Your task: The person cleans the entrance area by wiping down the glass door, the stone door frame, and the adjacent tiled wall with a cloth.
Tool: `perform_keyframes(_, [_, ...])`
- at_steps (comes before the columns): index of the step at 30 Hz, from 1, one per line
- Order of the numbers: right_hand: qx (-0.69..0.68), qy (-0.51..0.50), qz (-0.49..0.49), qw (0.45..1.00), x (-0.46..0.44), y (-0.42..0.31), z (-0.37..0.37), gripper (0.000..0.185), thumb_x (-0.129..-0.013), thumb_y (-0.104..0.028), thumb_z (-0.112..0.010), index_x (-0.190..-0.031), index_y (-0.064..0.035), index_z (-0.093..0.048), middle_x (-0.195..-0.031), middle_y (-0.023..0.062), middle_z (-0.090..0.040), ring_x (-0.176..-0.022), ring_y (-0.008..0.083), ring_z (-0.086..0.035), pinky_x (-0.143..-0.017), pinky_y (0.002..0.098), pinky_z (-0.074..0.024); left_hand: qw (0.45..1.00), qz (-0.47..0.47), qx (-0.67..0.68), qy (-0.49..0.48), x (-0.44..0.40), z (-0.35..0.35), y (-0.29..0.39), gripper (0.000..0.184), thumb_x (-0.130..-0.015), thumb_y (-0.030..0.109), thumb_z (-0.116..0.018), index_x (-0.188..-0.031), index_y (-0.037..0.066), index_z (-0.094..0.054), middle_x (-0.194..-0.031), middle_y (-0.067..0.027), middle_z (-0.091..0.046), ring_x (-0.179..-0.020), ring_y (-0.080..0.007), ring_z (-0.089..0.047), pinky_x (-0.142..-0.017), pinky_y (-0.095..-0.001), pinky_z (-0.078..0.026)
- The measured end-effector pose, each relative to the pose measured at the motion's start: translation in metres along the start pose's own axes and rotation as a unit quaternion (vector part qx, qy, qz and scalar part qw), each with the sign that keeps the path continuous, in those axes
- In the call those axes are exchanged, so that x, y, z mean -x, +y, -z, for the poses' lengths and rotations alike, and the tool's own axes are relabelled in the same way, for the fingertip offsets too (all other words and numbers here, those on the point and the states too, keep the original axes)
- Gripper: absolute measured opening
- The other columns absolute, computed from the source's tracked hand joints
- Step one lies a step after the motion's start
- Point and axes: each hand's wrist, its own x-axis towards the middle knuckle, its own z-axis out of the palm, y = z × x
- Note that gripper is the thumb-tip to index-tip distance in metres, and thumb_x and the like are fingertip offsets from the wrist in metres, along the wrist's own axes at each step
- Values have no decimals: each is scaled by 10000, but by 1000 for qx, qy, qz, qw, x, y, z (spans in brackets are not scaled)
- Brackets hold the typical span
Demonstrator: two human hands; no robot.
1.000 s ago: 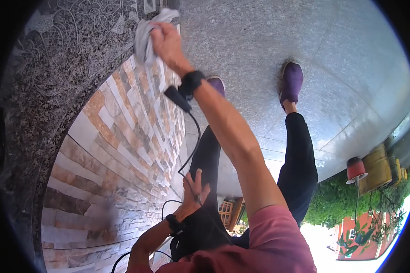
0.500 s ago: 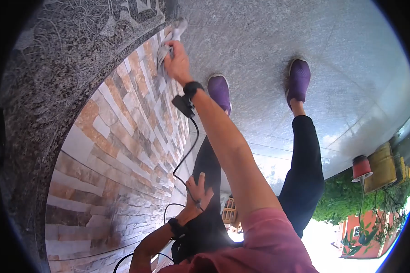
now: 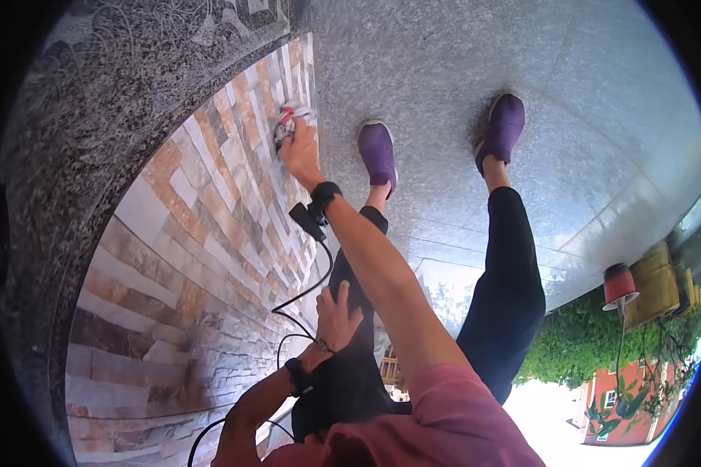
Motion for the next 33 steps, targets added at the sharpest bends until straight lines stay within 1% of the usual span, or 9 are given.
perform_keyframes(6, [-47, 74, 144, 986, 71, -173, 27, 367, -827, -73, -498, -1185, -10, -447, -964, 243, -458, -870, 408, -494, -761, 469, -410, 998, 2, -23, -55, -1, -19, -9, 641, -827, 283, -637, -1363, 48, -376, -1244, -368, -399, -1090, -479, -439, -875, -535, -411])
perform_keyframes(8, [-89, 44, 187, 977, 100, -226, 42, 365, -816, -50, -505, -1169, 16, -435, -988, 235, -431, -884, 407, -480, -778, 461, -403, 944, -14, 326, -55, -3, -91, -54, 618, -860, 305, -612, -1374, 61, -371, -1292, -371, -376, -1128, -488, -424, -889, -538, -403])
perform_keyframes(10, [-90, 1, 219, 971, 131, -273, 56, 380, -797, -26, -516, -1165, 24, -431, -1024, 226, -408, -916, 396, -467, -814, 438, -398, 930, -27, 363, -49, -7, -103, -64, 616, -877, 329, -597, -1387, 74, -365, -1303, -361, -377, -1152, -488, -416, -898, -543, -397])
perform_keyframes(14, [-175, -108, 285, 936, 178, -338, 75, 408, -756, -14, -572, -1147, -5, -455, -1036, 197, -404, -933, 345, -485, -809, 397, -430, 993, 53, -56, -91, -4, 12, 13, 722, -835, 385, -626, -1425, 92, -330, -1200, -306, -440, -1147, -445, -437, -873, -539, -414])
perform_keyframes(17, [-211, -172, 363, 891, 201, -377, 88, 415, -739, -17, -607, -1133, -36, -480, -1030, 169, -415, -916, 321, -505, -761, 386, -459, 993, 77, -32, -79, -13, 18, 22, 726, -793, 351, -656, -1406, 113, -347, -1178, -254, -423, -1055, -408, -474, -825, -516, -440])
perform_keyframes(19, [-174, -162, 440, 866, 189, -393, 90, 421, -726, -17, -627, -1124, -56, -494, -1021, 147, -425, -894, 313, -520, -721, 378, -475, 984, -106, 139, 24, -13, -52, -40, 698, -784, 333, -653, -1377, 103, -367, -1169, -238, -409, -1030, -412, -470, -815, -524, -440])
perform_keyframes(22, [-173, -53, 414, 892, 123, -374, 87, 376, -786, -44, -566, -1149, -59, -466, -993, 189, -503, -820, 340, -571, -674, 385, -484, 997, -36, 71, 15, -21, -26, -1, 675, -781, 318, -637, -1359, 88, -376, -1159, -230, -400, -1016, -422, -461, -813, -525, -435])
perform_keyframes(29, [-44, -99, 147, 983, 38, -366, 109, 314, -839, -98, -511, -1142, -23, -473, -886, 225, -579, -781, 387, -589, -701, 434, -469, 996, 60, 18, 61, -3, 49, 87, 636, -799, 291, -608, -1345, 59, -379, -1139, -256, -400, -996, -433, -451, -821, -537, -419])
perform_keyframes(33, [-133, -64, 372, 916, 86, -455, 123, 324, -836, -103, -513, -1148, -15, -490, -925, 204, -575, -816, 338, -596, -722, 405, -480, 993, 59, 25, 103, 3, 87, 121, 597, -823, 264, -614, -1337, 59, -390, -1111, -242, -444, -977, -407, -485, -822, -514, -427])
